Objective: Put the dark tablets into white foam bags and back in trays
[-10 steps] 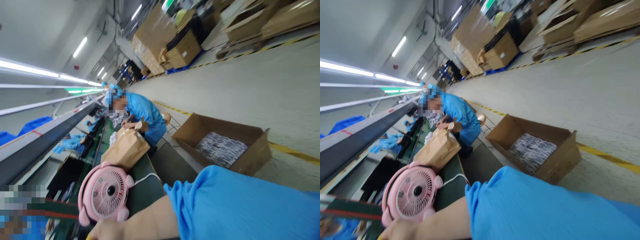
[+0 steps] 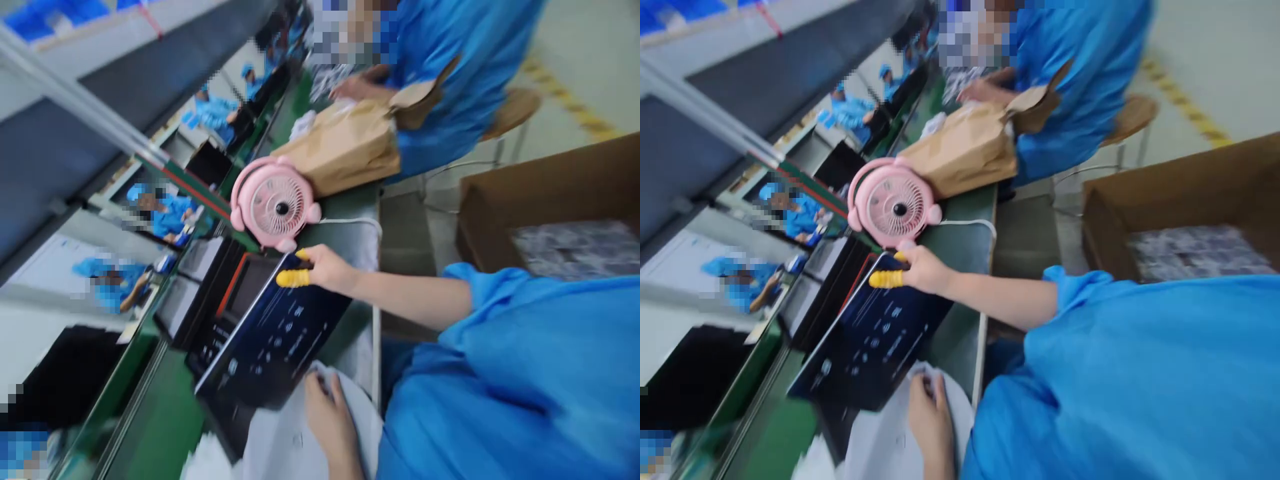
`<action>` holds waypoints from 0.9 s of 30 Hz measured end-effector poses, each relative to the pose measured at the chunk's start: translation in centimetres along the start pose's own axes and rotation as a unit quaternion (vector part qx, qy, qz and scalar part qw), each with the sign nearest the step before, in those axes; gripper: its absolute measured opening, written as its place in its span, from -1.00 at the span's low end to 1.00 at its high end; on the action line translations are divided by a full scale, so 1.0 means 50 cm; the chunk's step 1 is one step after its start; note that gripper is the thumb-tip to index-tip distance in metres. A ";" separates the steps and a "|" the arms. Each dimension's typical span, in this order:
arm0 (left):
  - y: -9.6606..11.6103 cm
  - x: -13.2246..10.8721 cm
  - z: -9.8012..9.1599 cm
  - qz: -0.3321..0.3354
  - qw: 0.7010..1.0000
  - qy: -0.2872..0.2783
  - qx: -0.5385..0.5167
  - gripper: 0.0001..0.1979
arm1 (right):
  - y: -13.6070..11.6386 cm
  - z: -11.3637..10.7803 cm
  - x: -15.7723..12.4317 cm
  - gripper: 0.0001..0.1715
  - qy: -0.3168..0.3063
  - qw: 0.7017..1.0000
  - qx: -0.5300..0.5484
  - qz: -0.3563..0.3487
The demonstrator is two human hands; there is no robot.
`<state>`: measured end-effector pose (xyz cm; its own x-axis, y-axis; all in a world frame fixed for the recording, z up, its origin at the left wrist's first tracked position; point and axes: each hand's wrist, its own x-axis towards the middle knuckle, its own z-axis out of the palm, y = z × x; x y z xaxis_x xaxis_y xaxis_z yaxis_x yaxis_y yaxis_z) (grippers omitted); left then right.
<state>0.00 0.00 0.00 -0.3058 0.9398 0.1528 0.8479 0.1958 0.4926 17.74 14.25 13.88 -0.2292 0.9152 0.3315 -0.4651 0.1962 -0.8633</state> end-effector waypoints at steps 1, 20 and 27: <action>-0.012 0.004 -0.003 -0.032 0.999 0.005 0.019 -0.72 | 0.004 -0.001 -0.001 -0.47 0.009 1.000 -0.003 0.005; -0.038 -0.040 -0.087 -0.173 0.972 0.130 -0.091 -0.67 | -0.014 -0.041 -0.050 -0.61 0.110 0.994 -0.002 -0.015; -0.060 -0.035 -0.083 -0.200 0.955 0.127 -0.180 -0.68 | 0.020 -0.008 -0.063 -0.48 0.061 0.997 -0.020 0.048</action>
<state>-3.81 -3.42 1.82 -0.7077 0.7030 0.0705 0.4510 0.3726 0.8110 18.31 11.71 11.82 -0.1634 0.9662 0.1993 -0.4103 0.1172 -0.9044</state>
